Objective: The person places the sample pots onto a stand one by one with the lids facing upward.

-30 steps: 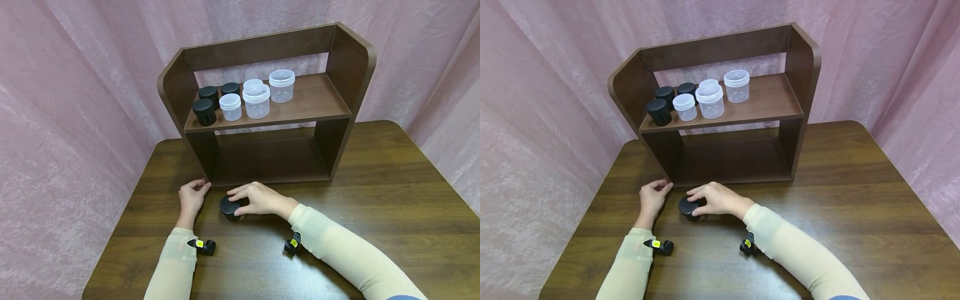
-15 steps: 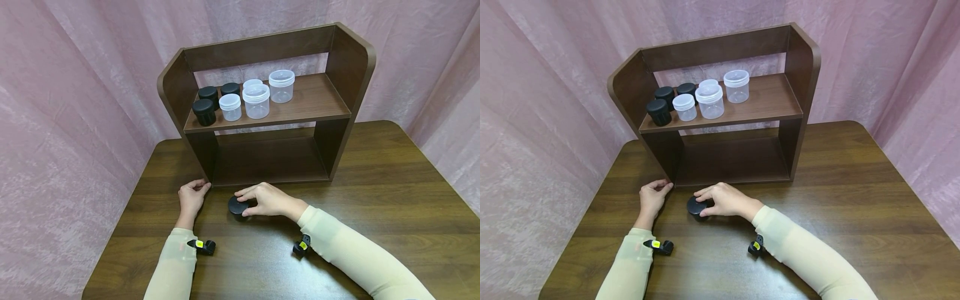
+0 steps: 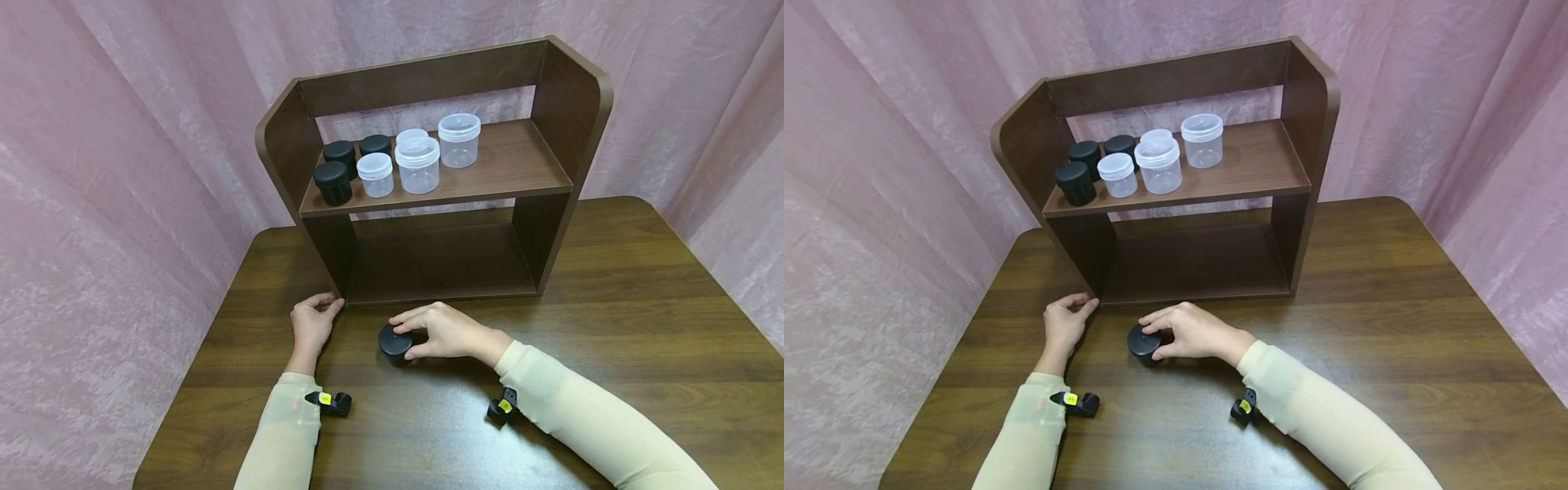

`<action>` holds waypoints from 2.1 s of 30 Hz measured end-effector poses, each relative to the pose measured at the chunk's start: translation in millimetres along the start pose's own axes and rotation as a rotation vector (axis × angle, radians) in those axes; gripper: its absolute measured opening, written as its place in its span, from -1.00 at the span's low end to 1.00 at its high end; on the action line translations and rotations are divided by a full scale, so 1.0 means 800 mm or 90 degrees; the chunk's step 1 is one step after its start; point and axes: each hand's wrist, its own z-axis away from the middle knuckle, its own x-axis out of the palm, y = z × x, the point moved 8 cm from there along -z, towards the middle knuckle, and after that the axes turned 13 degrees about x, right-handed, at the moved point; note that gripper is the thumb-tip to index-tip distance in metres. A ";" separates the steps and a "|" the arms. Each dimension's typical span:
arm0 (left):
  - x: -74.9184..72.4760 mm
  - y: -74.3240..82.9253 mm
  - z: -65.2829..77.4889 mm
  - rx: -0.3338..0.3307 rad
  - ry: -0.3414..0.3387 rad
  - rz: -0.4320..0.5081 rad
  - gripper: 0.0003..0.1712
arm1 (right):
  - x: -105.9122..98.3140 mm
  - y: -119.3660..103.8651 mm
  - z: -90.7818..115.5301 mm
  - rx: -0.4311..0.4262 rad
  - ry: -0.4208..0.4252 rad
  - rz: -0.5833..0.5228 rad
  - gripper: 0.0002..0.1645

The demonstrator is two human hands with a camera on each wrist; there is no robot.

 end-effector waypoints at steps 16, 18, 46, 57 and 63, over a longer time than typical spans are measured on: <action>0.000 -0.001 -0.001 -0.001 -0.006 0.009 -0.79 | -0.010 -0.001 0.005 -0.005 0.039 -0.032 -0.59; 0.000 -0.001 0.000 0.000 -0.005 0.008 -0.79 | -0.010 0.001 0.006 -0.001 0.039 -0.037 -0.59; -0.001 0.001 -0.002 0.013 0.007 0.009 -0.80 | -0.067 0.018 0.034 0.002 0.131 -0.065 -0.60; -0.004 0.002 -0.002 0.016 0.007 0.004 -0.80 | -0.132 0.010 0.054 -0.032 0.206 -0.072 -0.57; -0.004 0.001 -0.003 0.014 0.008 0.008 -0.81 | -0.183 -0.012 0.070 -0.093 0.268 -0.082 -0.52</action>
